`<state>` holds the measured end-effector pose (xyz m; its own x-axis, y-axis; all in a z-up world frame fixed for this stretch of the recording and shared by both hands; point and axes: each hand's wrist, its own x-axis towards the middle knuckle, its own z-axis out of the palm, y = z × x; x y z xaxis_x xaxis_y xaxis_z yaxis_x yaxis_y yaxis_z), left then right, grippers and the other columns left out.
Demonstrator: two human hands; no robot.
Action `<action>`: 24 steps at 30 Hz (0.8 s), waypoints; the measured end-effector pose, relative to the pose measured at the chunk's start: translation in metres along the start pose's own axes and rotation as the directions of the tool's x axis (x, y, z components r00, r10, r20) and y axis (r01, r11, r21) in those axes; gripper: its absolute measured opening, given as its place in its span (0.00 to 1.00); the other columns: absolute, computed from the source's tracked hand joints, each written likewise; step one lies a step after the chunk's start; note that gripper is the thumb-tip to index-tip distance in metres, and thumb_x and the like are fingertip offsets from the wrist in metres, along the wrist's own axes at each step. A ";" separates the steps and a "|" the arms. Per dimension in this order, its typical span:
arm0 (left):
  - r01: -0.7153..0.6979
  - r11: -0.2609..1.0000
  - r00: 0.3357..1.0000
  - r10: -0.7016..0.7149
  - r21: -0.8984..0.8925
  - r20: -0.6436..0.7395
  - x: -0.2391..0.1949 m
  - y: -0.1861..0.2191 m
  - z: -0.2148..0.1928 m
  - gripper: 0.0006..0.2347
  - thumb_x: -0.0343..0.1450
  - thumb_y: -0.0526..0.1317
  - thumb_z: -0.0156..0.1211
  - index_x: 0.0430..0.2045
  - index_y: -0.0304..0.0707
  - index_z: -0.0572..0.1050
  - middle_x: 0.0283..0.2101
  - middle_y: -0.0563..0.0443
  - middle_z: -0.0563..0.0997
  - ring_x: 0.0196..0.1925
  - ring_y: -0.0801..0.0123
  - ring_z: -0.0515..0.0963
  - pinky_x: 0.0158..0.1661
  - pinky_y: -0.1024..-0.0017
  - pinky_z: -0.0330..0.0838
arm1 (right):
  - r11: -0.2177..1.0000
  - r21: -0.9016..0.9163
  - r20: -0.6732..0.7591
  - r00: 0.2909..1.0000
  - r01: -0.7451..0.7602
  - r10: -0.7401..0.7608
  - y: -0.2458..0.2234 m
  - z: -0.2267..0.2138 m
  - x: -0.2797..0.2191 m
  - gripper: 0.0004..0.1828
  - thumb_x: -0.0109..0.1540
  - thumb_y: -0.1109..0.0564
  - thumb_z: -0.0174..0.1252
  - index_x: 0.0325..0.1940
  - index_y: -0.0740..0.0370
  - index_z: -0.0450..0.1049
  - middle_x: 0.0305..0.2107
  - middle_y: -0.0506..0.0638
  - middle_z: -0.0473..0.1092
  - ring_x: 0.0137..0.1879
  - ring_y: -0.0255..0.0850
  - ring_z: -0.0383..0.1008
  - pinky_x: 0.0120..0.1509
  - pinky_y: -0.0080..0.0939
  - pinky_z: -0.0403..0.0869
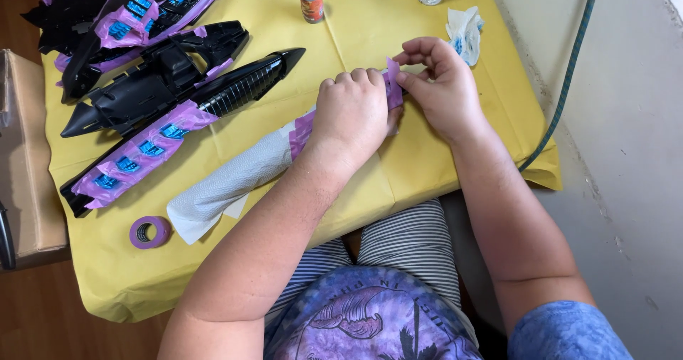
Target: The person uses an airbrush to paint a small part and then removes masking tape and protective paper from a larger painted model component.
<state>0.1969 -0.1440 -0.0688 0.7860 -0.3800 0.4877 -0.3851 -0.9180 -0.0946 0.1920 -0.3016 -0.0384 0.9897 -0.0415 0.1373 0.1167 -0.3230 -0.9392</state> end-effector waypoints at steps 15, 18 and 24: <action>0.013 1.000 0.999 -0.012 0.001 -0.037 -0.001 0.000 0.006 0.23 0.62 0.67 0.65 0.27 0.47 0.74 0.24 0.57 0.77 0.25 0.65 0.79 0.27 0.64 0.68 | 0.943 0.330 0.183 0.983 -0.047 -0.015 0.019 0.000 0.022 0.21 0.61 0.72 0.63 0.55 0.58 0.69 0.34 0.47 0.74 0.41 0.31 0.74 0.47 0.29 0.77; 0.012 1.000 0.999 -0.012 0.000 -0.036 -0.001 0.000 0.006 0.24 0.61 0.67 0.66 0.28 0.47 0.74 0.25 0.57 0.78 0.26 0.65 0.79 0.27 0.64 0.69 | 0.952 0.304 0.182 0.983 -0.021 -0.037 0.021 0.002 0.022 0.21 0.61 0.72 0.64 0.55 0.59 0.68 0.34 0.48 0.74 0.41 0.31 0.75 0.47 0.29 0.77; 0.006 1.000 1.000 -0.007 -0.018 -0.028 0.000 0.000 0.006 0.23 0.62 0.66 0.65 0.28 0.46 0.74 0.25 0.57 0.78 0.26 0.64 0.80 0.28 0.63 0.69 | 0.976 0.208 0.163 0.981 0.070 -0.106 0.021 0.005 0.023 0.25 0.62 0.69 0.66 0.60 0.58 0.67 0.51 0.49 0.69 0.50 0.29 0.71 0.56 0.24 0.74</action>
<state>0.1995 -0.1447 -0.0742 0.7745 -0.3704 0.5128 -0.3887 -0.9182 -0.0761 0.2172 -0.3048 -0.0563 0.9720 0.1479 0.1825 0.2009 -0.1212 -0.9721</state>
